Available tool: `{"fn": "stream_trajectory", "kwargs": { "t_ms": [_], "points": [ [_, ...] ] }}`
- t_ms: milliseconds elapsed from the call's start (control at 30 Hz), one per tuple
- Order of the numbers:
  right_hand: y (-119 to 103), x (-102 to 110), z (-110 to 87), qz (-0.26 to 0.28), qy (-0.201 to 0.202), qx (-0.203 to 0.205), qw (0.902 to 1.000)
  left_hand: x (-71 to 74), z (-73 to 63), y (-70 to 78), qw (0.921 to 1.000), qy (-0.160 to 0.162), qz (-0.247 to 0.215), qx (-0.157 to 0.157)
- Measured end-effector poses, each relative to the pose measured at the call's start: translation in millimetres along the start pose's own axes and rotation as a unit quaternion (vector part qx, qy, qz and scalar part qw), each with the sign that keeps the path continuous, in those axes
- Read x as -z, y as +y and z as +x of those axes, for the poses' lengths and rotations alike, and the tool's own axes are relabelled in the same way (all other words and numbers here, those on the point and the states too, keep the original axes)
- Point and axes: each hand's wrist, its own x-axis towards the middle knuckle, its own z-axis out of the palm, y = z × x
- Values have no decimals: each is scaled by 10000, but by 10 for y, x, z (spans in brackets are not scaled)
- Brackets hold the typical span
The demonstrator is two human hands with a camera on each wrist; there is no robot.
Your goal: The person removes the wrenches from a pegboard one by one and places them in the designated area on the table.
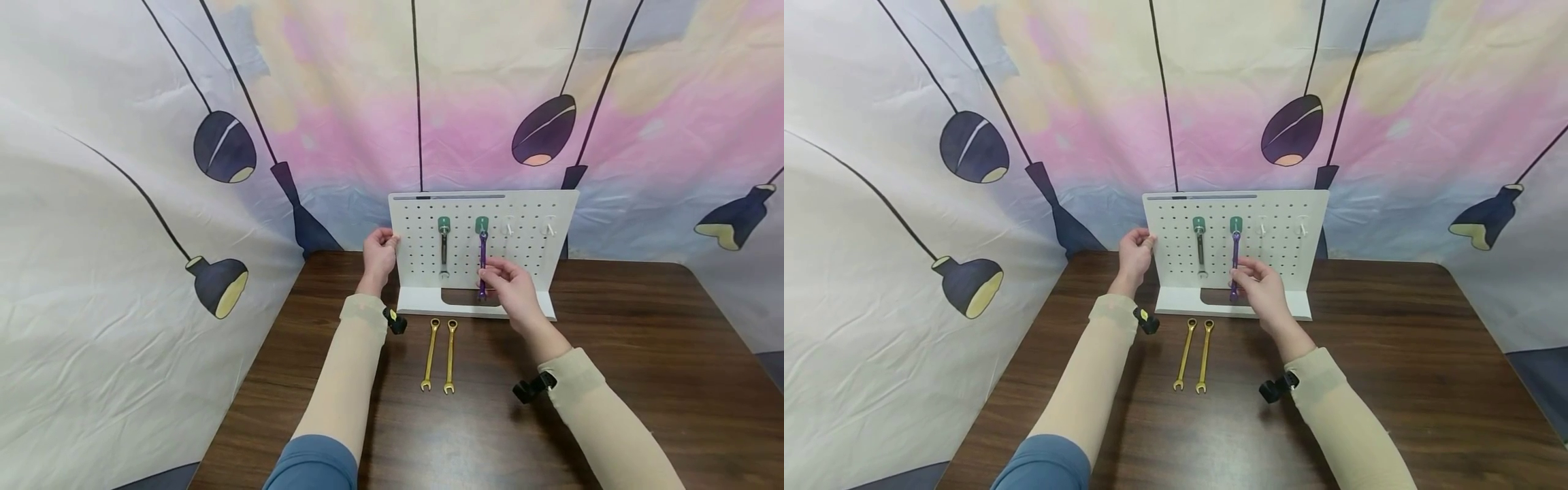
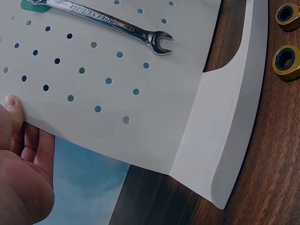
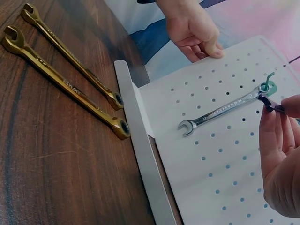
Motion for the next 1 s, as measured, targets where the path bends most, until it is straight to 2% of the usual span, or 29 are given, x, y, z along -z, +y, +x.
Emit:
{"fn": "stream_trajectory", "kwargs": {
  "t_ms": [500,1000],
  "points": [
    [-27,20,18,-148,-84,-78,9998,-14,-5,-14,10000,62,-30,-3],
    [0,43,19,-27,-96,-152,9998,-18,3,-21,9999,97,-19,87]
  ]
}}
